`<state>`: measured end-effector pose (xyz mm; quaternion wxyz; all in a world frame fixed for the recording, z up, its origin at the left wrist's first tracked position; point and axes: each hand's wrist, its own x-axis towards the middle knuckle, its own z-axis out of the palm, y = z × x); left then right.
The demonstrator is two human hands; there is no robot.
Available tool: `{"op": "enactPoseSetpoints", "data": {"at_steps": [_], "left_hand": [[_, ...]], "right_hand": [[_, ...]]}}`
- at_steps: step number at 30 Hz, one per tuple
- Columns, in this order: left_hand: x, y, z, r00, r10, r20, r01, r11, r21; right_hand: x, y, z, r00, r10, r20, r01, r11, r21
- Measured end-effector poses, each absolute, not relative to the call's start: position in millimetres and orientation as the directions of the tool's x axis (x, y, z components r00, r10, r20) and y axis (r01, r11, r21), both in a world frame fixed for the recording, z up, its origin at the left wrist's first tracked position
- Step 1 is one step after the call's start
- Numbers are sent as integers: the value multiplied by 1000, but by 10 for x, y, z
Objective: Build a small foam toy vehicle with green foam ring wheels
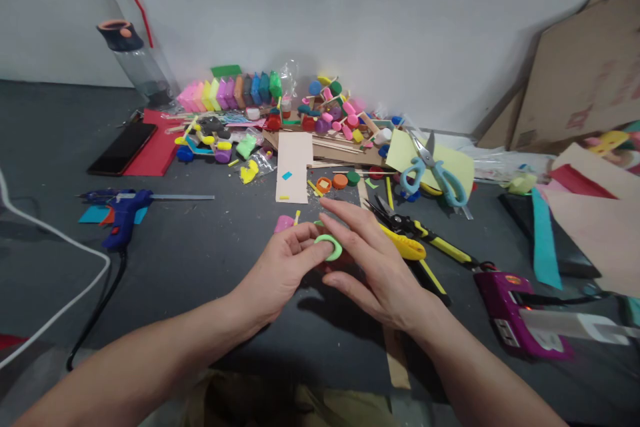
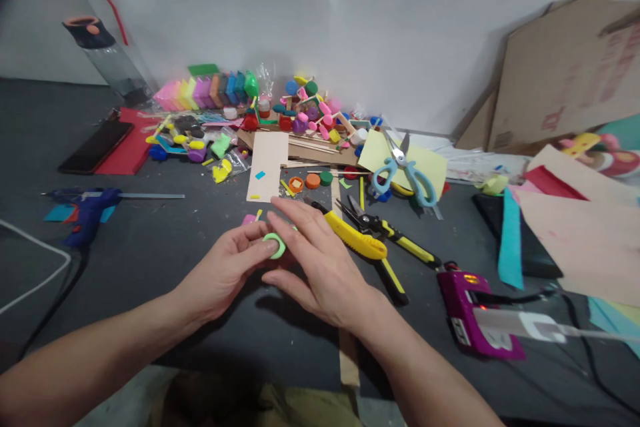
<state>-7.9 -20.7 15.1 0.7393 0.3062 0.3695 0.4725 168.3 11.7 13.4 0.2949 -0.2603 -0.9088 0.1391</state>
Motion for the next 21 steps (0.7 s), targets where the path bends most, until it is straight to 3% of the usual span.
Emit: {"op": "enactPoseSetpoints", "data": {"at_steps": [4, 21], "left_hand": [[-67, -195, 143, 209, 940, -271, -476, 340, 811], [-95, -211, 179, 213, 945, -247, -368, 312, 876]], "right_hand": [[1642, 83, 71, -688, 552, 472, 423, 833, -357], [1654, 73, 60, -656, 604, 452, 409, 788, -460]]}}
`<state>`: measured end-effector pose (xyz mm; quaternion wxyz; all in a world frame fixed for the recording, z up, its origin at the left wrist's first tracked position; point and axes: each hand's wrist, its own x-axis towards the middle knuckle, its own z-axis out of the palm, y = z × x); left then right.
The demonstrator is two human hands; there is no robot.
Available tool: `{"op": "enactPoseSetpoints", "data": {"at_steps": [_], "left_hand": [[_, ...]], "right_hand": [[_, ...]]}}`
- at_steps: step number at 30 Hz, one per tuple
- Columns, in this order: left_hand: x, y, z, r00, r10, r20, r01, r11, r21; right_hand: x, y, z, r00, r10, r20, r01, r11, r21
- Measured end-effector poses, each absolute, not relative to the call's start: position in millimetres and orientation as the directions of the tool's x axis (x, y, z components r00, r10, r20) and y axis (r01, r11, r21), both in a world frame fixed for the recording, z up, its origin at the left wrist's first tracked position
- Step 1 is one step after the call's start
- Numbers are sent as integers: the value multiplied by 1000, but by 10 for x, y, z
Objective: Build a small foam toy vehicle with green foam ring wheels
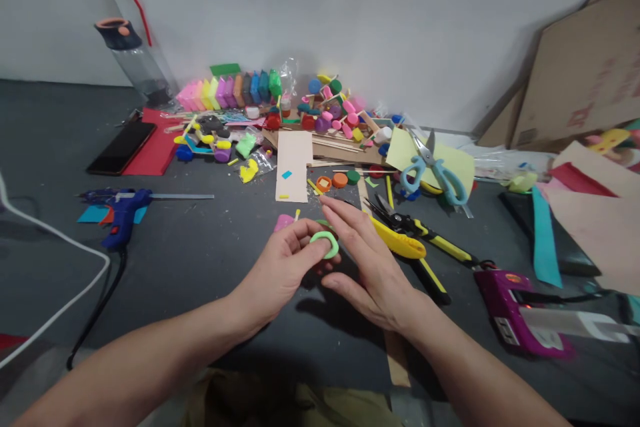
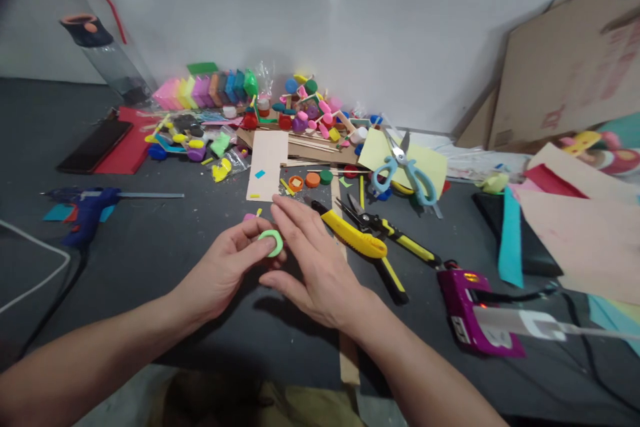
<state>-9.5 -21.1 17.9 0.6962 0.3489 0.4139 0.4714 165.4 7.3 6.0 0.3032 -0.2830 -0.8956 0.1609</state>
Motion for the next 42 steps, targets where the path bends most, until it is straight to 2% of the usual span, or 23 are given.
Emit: {"op": "enactPoseSetpoints", "data": {"at_steps": [7, 14, 18, 23, 30, 35, 38, 40, 42], "left_hand": [[-96, -218, 274, 194, 967, -163, -161, 195, 967], [-99, -201, 216, 197, 969, -151, -118, 177, 977], [-104, -210, 190, 185, 976, -119, -72, 134, 988], [-115, -204, 185, 165, 986, -39, 32, 35, 999], [-156, -192, 137, 168, 976, 141, 285, -185, 940], [-167, -211, 162, 196, 960, 201, 389, -264, 883], [-166, -230, 192, 203, 966, 159, 288, -214, 933], [-154, -237, 192, 223, 974, 37, 57, -51, 997], [-128, -235, 174, 291, 952, -96, -237, 169, 957]], "right_hand": [[1663, 54, 153, -574, 632, 521, 366, 767, -527], [1640, 45, 198, -464, 685, 561, 408, 728, -551], [1636, 33, 215, -427, 709, 561, 453, 705, -546], [1631, 14, 202, -441, 674, 592, 452, 737, -503], [1612, 12, 164, -445, 673, 591, 488, 736, -470], [1629, 4, 177, -433, 696, 572, 504, 714, -486], [1639, -4, 200, -399, 721, 567, 512, 688, -514], [1637, -10, 214, -375, 733, 567, 527, 672, -521], [1631, -16, 221, -360, 740, 568, 540, 662, -520]]}}
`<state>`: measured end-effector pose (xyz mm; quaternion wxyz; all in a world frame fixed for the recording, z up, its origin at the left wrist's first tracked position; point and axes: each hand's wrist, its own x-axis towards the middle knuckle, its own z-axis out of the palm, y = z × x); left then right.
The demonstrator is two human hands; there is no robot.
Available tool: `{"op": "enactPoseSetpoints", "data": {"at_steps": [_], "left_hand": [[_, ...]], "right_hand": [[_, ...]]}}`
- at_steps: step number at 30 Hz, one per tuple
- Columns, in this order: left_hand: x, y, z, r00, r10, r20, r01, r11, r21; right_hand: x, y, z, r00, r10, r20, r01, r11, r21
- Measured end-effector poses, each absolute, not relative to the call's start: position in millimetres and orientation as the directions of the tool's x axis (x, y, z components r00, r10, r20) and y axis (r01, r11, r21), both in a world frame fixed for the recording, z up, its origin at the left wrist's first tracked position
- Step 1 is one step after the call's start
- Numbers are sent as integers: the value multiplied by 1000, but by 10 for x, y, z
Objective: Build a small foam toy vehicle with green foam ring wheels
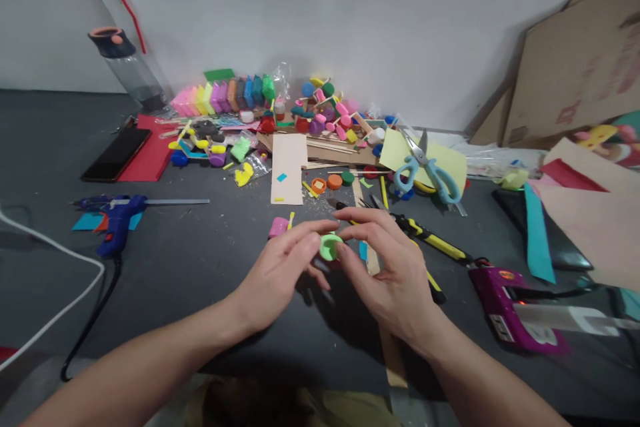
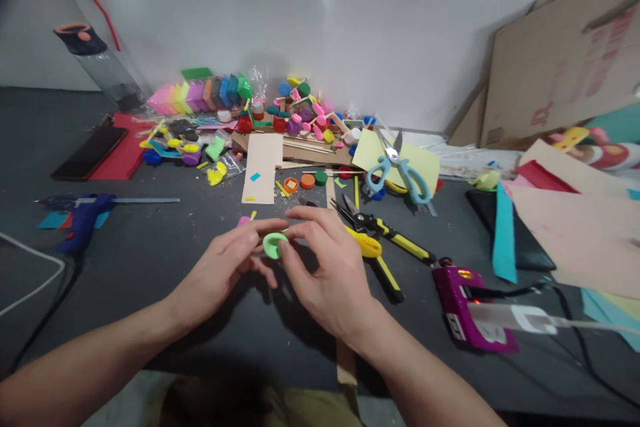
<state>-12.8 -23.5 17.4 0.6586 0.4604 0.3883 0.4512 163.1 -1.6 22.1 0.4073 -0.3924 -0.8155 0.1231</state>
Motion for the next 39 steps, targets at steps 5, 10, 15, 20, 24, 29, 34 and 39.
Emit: {"op": "enactPoseSetpoints", "data": {"at_steps": [5, 10, 15, 20, 24, 29, 34, 39], "left_hand": [[-46, -216, 109, 427, 886, -181, -524, 405, 749], [-52, -243, 89, 424, 885, -193, -415, 380, 827], [-117, -319, 120, 397, 895, -206, -87, 260, 962], [-118, -344, 103, 431, 877, -215, -79, 274, 958], [-81, -290, 87, 459, 865, -202, -276, 355, 893], [-68, -230, 101, 509, 835, -208, -370, 430, 823], [-70, -225, 105, 498, 840, -216, -367, 430, 825], [-58, -213, 119, 499, 841, -208, -394, 435, 810]], "right_hand": [[1623, -26, 206, -406, 757, 512, 552, 649, -524], [1620, -14, 188, -452, 753, 478, 546, 657, -520], [1611, -13, 178, -460, 765, 450, 534, 644, -549], [1620, -17, 196, -475, 766, 432, 521, 641, -564], [1620, -13, 217, -490, 777, 395, 516, 624, -587], [1617, -6, 206, -490, 784, 382, 509, 613, -605], [1623, 5, 204, -492, 775, 396, 499, 624, -602], [1623, 10, 219, -486, 783, 389, 503, 615, -607]]}}
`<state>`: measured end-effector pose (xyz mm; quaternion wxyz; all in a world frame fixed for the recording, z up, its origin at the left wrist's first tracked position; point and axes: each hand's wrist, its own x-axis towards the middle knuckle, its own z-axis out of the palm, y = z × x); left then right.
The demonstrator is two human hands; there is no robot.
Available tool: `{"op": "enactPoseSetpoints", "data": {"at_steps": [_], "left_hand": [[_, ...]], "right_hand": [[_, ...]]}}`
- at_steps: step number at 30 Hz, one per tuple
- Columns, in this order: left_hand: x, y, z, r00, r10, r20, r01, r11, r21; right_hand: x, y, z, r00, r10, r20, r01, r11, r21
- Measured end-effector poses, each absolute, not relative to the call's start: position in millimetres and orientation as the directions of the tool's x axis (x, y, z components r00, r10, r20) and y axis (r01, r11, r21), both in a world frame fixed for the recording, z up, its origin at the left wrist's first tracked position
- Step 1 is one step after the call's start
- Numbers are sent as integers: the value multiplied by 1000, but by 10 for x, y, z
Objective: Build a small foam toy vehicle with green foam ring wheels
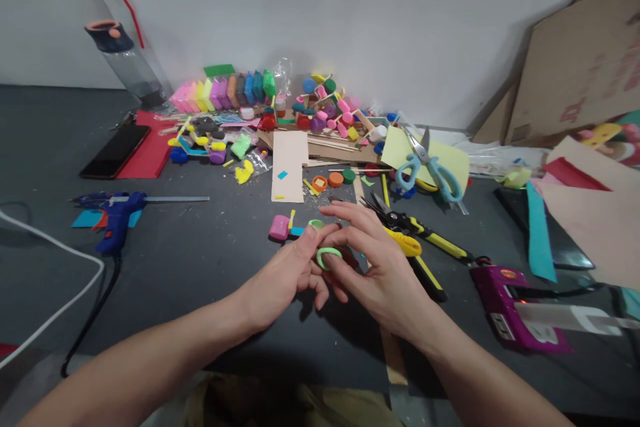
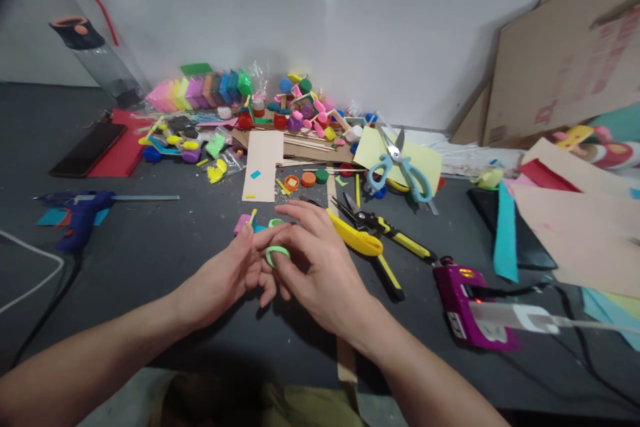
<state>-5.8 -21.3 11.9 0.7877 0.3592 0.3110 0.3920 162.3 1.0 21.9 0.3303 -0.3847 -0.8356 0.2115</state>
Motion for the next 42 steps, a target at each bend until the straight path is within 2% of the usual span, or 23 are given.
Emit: {"op": "enactPoseSetpoints", "data": {"at_steps": [10, 14, 17, 19, 22, 28, 33, 42], "left_hand": [[-56, -207, 133, 512, 828, -227, -513, 507, 693], [-76, -185, 136, 561, 790, -247, -548, 578, 605], [-90, -168, 159, 554, 793, -255, -587, 589, 556], [-97, -160, 176, 536, 797, -278, -607, 592, 530], [-107, -152, 193, 517, 785, -341, -614, 617, 491], [-117, -141, 194, 506, 762, -405, -612, 648, 453], [-100, -142, 191, 534, 748, -394, -602, 663, 445], [-95, -162, 164, 534, 767, -356, -605, 641, 472]], "right_hand": [[1649, 10, 270, -509, 800, 318, 452, 563, -692], [1690, 26, 305, -406, 825, 392, 425, 551, -718], [1746, 77, 340, -430, 751, 501, 439, 659, -611], [1782, 120, 363, -548, 631, 549, 430, 775, -463], [1812, 172, 380, -695, 474, 541, 380, 881, -284], [1797, 191, 350, -742, 407, 534, 395, 908, -143], [1784, 184, 319, -751, 348, 562, 365, 927, -86], [1777, 189, 275, -742, 351, 571, 334, 932, -139]]}}
